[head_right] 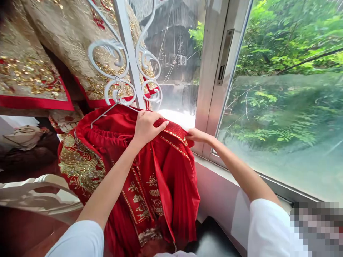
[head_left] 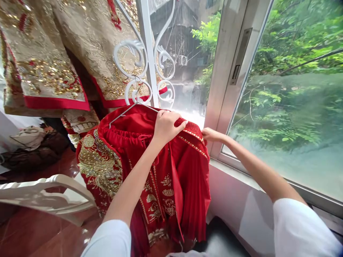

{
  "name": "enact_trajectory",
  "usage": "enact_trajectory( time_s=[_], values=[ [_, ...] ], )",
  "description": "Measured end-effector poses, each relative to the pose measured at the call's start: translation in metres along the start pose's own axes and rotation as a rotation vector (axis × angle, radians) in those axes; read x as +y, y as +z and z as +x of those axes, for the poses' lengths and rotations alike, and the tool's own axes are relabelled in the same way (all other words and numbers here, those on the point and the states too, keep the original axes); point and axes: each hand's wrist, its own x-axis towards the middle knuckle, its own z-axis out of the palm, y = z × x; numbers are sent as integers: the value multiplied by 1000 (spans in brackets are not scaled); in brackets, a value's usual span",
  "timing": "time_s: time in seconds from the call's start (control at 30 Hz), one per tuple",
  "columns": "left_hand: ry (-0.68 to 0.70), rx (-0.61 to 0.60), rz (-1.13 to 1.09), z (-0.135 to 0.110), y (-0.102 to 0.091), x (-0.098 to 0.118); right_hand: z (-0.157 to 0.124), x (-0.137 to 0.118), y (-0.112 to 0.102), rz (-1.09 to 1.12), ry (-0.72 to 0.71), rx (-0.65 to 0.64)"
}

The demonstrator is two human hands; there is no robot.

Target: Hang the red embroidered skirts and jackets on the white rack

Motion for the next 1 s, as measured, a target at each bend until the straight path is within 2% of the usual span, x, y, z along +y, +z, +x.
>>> enact_trajectory(
  time_s=[0.03,0.1,0.13,0.2,0.23,0.27,0.37,0.43,0.53,0.67,0.7,0.77,0.87,0.97,1.0],
  values=[
    [-2,-9,0,-1,-2,1,-5,-7,-13,-35,3,88],
    [-5,-21,4,-1,-4,2,-18,-25,-47,-153,4,344],
    [-10,-17,10,-1,-3,3,-24,-35,-61,-326,15,548],
    [-28,13,42,1,3,2,-37,-47,-74,-625,61,788],
    [-38,27,70,3,7,2,-43,-49,-70,-706,79,804],
    [-49,36,106,4,12,1,-48,-49,-61,-709,87,723],
    [-55,21,213,7,27,-2,-59,-39,-17,-521,103,300],
    [-46,10,245,7,32,-4,-59,-37,5,-481,114,149],
    [-36,28,251,6,32,-3,-38,-48,14,-365,14,134],
    [-9,33,246,2,27,-3,19,-64,13,-18,-107,314],
    [2,27,243,1,25,-3,32,-64,14,53,-132,312],
    [16,17,238,0,22,-3,50,-58,17,190,-177,203],
    [22,7,218,-1,16,-1,59,-39,17,338,-180,57],
    [34,13,170,-2,6,5,54,-26,18,420,-168,24],
    [36,25,153,-2,1,7,51,-25,21,412,-158,49]
  ],
)
